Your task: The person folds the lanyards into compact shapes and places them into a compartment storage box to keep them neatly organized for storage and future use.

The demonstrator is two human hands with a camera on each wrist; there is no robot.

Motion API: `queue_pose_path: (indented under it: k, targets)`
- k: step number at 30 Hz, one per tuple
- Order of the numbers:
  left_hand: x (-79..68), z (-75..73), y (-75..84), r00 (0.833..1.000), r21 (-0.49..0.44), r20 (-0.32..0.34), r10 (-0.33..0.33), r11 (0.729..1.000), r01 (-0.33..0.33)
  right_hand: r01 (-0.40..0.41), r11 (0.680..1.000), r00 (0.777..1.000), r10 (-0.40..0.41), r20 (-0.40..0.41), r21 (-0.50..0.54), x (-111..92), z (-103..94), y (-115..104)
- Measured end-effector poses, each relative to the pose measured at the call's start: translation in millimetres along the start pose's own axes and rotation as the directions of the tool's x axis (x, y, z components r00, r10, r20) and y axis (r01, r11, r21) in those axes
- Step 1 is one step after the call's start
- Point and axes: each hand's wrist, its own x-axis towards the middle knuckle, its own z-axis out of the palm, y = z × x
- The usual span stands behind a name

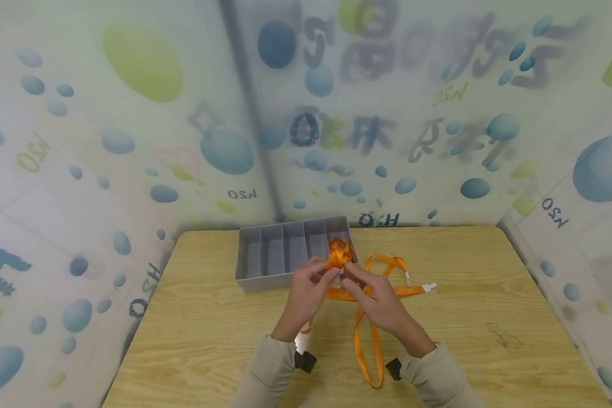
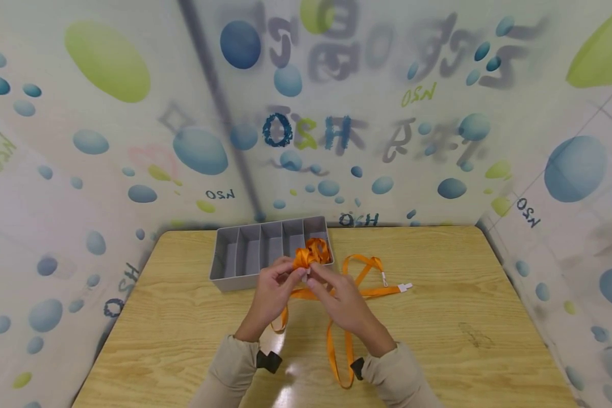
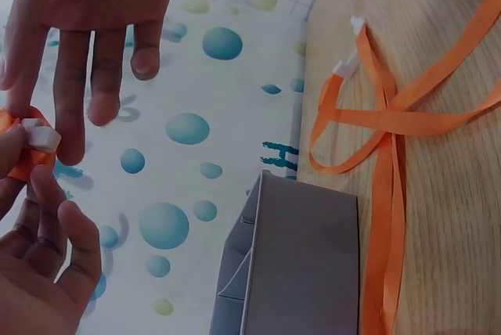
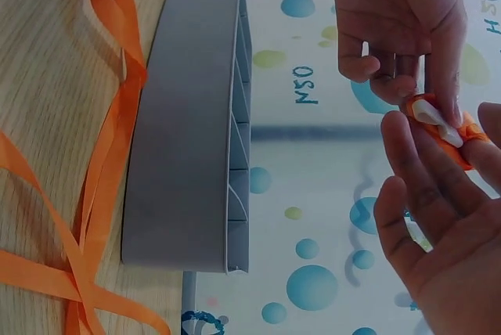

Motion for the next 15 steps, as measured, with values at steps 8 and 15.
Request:
queue_pose_path:
  k: [8, 15]
  targets:
    - [0.0, 0.8, -6.0, 1.000, 0.014, -0.016, 0.002, 1.000, -0.002, 0.034, 0.999, 0.999, -0.035, -0.037, -0.008, 0, 3.0, 5]
    - [3.1, 0.0, -29.3, 0.993, 0.050, -0.109, -0.038, 0.998, 0.043, 0.092, 0.996, 0.993, -0.093, -0.072, -0.022, 2, 6.2, 16]
